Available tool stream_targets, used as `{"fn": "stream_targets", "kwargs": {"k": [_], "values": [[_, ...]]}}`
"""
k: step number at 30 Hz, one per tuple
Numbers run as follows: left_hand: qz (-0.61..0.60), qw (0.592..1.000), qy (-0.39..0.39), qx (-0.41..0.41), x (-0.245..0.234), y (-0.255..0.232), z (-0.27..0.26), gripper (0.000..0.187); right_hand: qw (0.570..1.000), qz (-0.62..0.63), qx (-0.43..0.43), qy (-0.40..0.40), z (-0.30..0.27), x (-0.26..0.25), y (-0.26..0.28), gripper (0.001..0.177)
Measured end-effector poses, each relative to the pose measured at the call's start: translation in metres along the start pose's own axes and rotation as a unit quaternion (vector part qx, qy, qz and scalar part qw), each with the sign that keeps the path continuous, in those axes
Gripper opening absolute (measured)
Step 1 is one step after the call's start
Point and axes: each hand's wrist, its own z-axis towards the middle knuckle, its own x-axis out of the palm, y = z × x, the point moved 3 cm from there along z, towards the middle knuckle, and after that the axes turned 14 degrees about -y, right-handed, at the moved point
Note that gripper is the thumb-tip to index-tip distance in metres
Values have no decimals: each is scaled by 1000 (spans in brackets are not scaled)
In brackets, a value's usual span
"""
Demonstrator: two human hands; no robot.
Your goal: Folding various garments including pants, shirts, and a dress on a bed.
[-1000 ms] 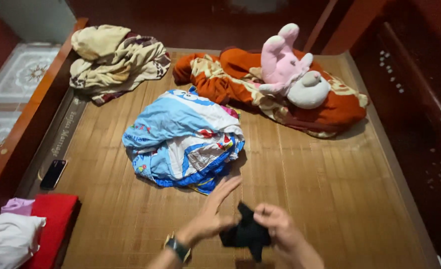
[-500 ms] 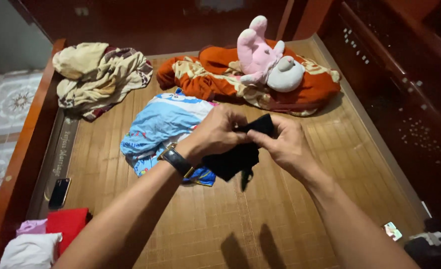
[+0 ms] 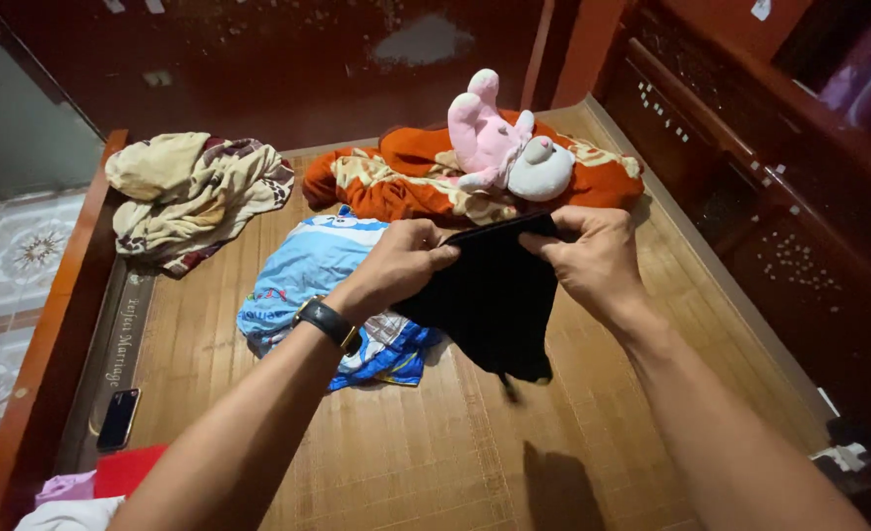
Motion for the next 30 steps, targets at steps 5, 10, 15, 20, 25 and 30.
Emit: {"fn": "stream_targets", "kwargs": {"k": [5,10,15,20,25,30], "values": [[-51,990,-43,-125,1,-19,-5,24,997,-45,-46,-52,-12,-1,0,8],[-1,988,-92,-121,10,-8,0,30,985,-50,-136,-95,-42,12,-3,16],[-148,959,-102,-219,9,-14,-6,24,979,-50,-176,-85,-67,37,8,22],[-163,942,-124,-266,-1,-24,-14,21,979,-26,-190,-75,-72,55,16,33],[-268,914,-161,-259,-4,20,-8,22,983,-5,-180,-18,-73,66,29,37],[-323,848,-213,-361,-28,-31,-26,22,968,-28,-251,7,-69,79,32,53]]}}
